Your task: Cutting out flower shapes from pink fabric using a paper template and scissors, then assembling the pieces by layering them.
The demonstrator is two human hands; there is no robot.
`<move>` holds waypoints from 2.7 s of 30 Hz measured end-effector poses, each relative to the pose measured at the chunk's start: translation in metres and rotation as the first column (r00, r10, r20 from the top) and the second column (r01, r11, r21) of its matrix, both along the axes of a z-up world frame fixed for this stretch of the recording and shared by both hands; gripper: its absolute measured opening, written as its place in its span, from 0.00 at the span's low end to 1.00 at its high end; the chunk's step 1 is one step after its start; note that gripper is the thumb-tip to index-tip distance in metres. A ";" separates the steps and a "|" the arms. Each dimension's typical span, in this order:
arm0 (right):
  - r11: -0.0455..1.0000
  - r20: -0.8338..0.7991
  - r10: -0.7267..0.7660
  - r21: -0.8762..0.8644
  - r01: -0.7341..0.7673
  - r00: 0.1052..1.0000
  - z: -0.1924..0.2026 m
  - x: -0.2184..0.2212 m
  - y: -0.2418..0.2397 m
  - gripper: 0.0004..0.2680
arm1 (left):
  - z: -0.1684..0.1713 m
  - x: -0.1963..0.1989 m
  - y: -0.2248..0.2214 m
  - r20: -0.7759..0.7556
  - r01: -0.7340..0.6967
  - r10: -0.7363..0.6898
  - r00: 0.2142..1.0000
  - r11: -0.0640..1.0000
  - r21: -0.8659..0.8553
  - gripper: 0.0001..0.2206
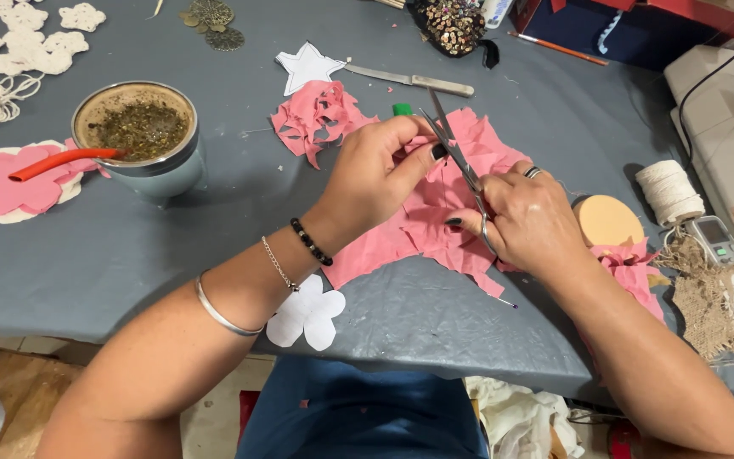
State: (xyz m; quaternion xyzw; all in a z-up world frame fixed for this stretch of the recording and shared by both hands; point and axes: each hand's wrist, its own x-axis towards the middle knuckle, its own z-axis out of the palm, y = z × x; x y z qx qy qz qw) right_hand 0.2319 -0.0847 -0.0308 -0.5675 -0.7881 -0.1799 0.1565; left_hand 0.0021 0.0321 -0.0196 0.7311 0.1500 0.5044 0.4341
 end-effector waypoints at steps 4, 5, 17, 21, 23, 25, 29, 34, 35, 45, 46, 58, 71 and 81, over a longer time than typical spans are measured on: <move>0.999 -0.005 0.016 0.035 -0.016 1.000 -0.003 0.002 -0.001 0.19 | 0.006 -0.006 -0.004 -0.001 0.019 -0.019 1.000 1.000 -0.014 0.04; 0.999 -0.007 0.016 0.035 -0.015 1.000 -0.002 0.000 -0.001 0.19 | 0.007 -0.007 -0.004 -0.003 0.020 -0.020 1.000 1.000 -0.015 0.04; 0.996 -0.114 0.031 -0.082 -0.041 0.993 0.004 -0.003 -0.001 0.21 | 0.009 -0.007 -0.006 -0.005 0.038 -0.038 0.999 0.999 -0.017 0.04; 0.995 -0.120 0.025 -0.096 -0.037 0.992 0.007 -0.001 -0.003 0.21 | 0.009 -0.005 -0.004 -0.040 0.020 -0.021 0.999 1.000 -0.006 0.04; 0.994 -0.119 0.023 -0.102 -0.035 0.993 0.007 -0.002 -0.005 0.22 | 0.006 -0.004 -0.005 -0.048 0.016 -0.016 0.999 1.000 -0.010 0.04; 0.995 -0.111 0.036 -0.086 -0.045 0.993 0.007 -0.001 -0.002 0.21 | 0.005 -0.002 -0.004 -0.063 0.012 -0.011 0.998 1.000 0.022 0.04; 0.994 -0.121 0.040 -0.091 -0.052 0.992 0.005 0.001 -0.003 0.21 | 0.005 -0.003 -0.003 -0.057 0.030 -0.029 0.998 0.999 0.027 0.04; 0.999 -0.060 0.021 -0.042 -0.023 0.998 -0.005 0.007 -0.002 0.19 | 0.007 -0.004 -0.005 -0.063 0.037 -0.037 0.997 0.999 0.000 0.04; 0.999 -0.061 0.020 -0.042 -0.023 0.998 -0.003 0.004 -0.003 0.19 | 0.007 -0.005 -0.005 -0.064 0.037 -0.037 0.997 0.999 -0.001 0.04; 0.863 -0.294 -0.454 -0.379 0.333 0.841 0.036 0.020 -0.003 0.09 | 0.024 -0.005 -0.020 0.014 0.286 -0.308 0.951 0.865 -0.412 0.09; 0.830 -0.257 -0.515 -0.389 0.400 0.818 0.036 0.026 -0.003 0.08 | 0.031 -0.008 -0.023 0.016 0.320 -0.371 0.928 0.776 -0.544 0.14; 0.982 -0.573 0.180 0.056 -0.181 0.799 0.052 -0.025 -0.018 0.11 | 0.041 -0.011 -0.031 -0.007 0.379 -0.510 0.860 0.647 -0.661 0.23; 0.976 -0.580 0.215 0.111 -0.185 0.786 0.043 -0.021 -0.015 0.02 | 0.015 -0.006 -0.028 -0.029 0.527 -0.661 0.750 0.623 -0.578 0.20; 0.992 -0.707 0.105 0.023 -0.126 0.699 0.043 -0.024 -0.013 0.04 | 0.016 -0.001 -0.029 -0.017 0.468 -0.616 0.788 0.615 -0.635 0.13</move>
